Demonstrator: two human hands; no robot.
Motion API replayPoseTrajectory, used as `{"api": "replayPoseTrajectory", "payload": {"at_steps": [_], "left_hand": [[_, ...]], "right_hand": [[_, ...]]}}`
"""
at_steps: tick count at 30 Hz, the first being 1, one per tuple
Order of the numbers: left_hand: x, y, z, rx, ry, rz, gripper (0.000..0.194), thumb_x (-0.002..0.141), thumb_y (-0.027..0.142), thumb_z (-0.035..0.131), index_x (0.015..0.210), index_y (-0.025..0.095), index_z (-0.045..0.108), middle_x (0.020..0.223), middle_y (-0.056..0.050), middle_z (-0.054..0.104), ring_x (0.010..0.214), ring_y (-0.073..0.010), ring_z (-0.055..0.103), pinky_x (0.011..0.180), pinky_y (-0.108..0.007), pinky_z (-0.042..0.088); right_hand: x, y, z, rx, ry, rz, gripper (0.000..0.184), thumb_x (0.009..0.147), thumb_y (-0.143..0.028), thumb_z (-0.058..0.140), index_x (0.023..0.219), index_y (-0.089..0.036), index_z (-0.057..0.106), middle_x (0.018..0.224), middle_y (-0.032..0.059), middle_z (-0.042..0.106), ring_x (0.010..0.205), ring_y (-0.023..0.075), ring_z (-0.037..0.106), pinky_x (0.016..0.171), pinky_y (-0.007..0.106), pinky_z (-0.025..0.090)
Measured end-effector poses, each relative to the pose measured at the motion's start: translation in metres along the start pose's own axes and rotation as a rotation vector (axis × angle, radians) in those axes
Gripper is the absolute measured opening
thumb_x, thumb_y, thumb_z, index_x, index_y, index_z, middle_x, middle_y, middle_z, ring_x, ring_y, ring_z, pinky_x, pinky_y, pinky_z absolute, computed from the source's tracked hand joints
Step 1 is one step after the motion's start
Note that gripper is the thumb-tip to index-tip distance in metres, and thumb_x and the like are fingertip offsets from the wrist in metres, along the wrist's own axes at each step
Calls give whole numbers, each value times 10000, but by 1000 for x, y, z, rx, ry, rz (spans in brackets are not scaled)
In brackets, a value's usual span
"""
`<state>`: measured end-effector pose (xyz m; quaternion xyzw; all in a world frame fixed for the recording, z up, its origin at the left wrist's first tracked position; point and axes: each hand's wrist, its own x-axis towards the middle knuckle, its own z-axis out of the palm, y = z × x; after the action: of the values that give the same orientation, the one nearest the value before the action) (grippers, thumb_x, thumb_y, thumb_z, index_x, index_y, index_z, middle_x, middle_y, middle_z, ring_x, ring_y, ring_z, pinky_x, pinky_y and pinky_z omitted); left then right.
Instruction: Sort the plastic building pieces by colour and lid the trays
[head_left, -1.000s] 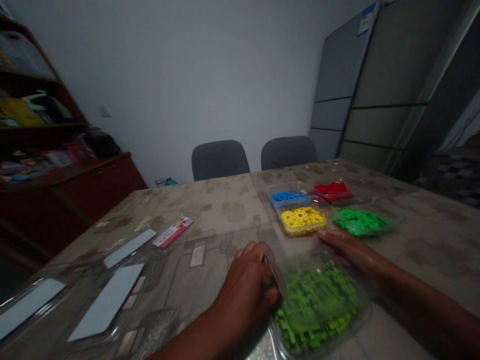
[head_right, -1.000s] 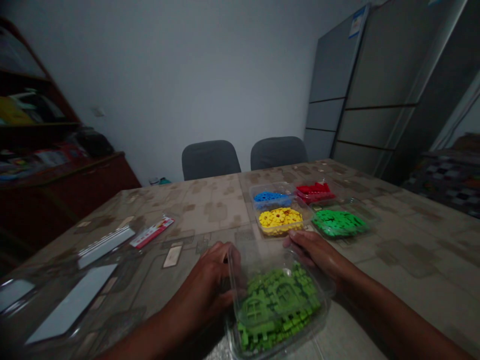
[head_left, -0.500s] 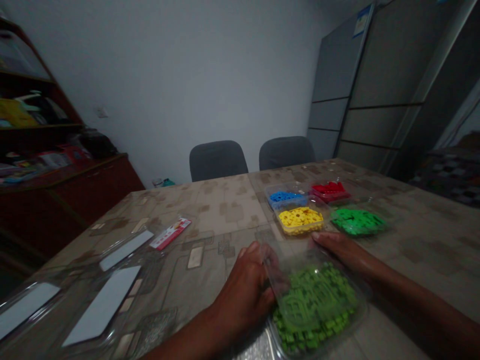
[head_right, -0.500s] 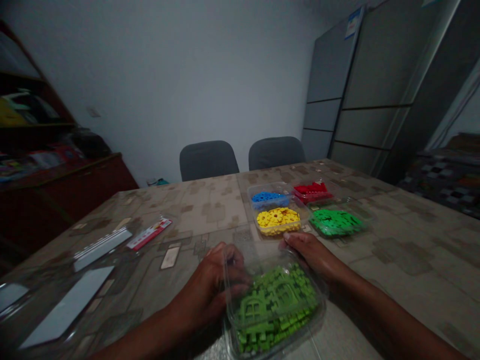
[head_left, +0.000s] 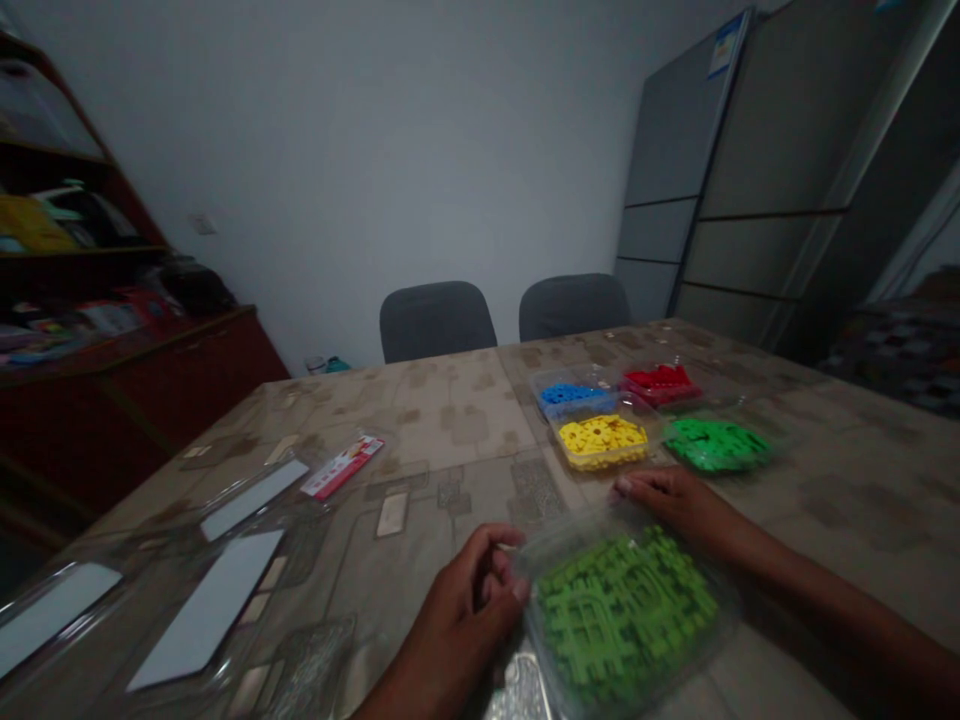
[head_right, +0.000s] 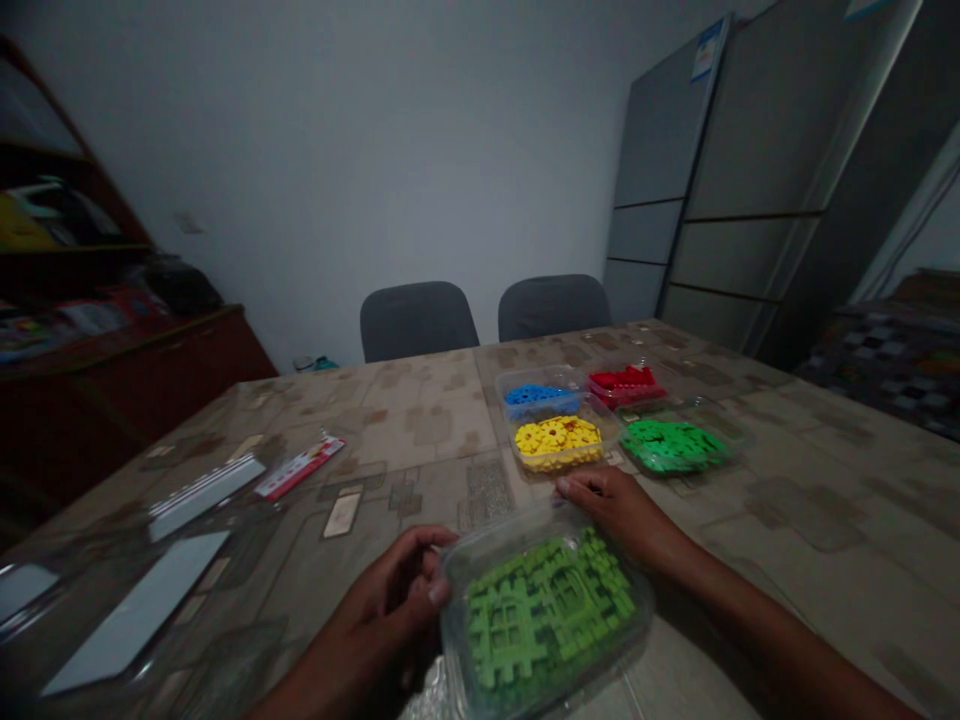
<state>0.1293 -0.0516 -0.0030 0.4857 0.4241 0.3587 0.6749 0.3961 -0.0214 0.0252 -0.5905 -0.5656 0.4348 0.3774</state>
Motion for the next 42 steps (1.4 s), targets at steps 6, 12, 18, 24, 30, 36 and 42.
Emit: {"api": "replayPoseTrajectory", "payload": {"at_steps": [6,12,18,24,30,36,42], "left_hand": [[6,-5,5,-230,0,-62,361,747,367,731,977,171,534,585,68,540,399,-53,464,345,-147,400],[5,-1,7,-304,40,-130,357,705,302,762,952,143,559,527,56,561,398,-58,478,354,-144,374],[2,-5,11,-274,73,-41,401,681,390,791,933,155,586,598,51,583,396,-47,468,374,-162,384],[1,-4,13,-276,92,-25,392,674,365,795,940,158,596,666,40,584,414,-50,481,381,-168,393],[0,-6,15,-281,122,-38,389,707,396,769,968,173,587,669,42,576,434,-58,494,404,-167,400],[0,-10,18,-276,126,37,444,668,416,795,997,207,584,709,36,555,491,-84,504,425,-185,396],[3,-17,10,-251,93,24,500,683,434,776,1097,228,585,777,12,570,541,-99,510,554,-239,431]], "right_hand": [[0,5,2,78,-14,46,459,640,-630,675,603,-174,646,576,-7,556,563,155,476,530,265,324],[-1,15,5,224,-69,140,504,668,-654,675,710,-153,645,604,-3,595,542,140,519,515,251,366],[4,22,7,357,-97,232,445,690,-604,698,680,-170,595,533,-32,567,451,113,497,459,234,371],[-1,19,8,431,-68,240,408,704,-562,712,691,-164,621,555,-35,583,481,112,512,484,228,393],[-11,15,8,485,-86,268,402,721,-548,707,735,-152,639,571,-22,583,491,113,515,480,226,402],[-15,17,8,473,-89,226,419,744,-559,696,808,-146,662,645,-7,607,550,109,533,506,215,409],[-21,14,13,380,-46,167,510,700,-644,674,819,-148,663,632,0,608,548,132,535,503,236,403]]}}
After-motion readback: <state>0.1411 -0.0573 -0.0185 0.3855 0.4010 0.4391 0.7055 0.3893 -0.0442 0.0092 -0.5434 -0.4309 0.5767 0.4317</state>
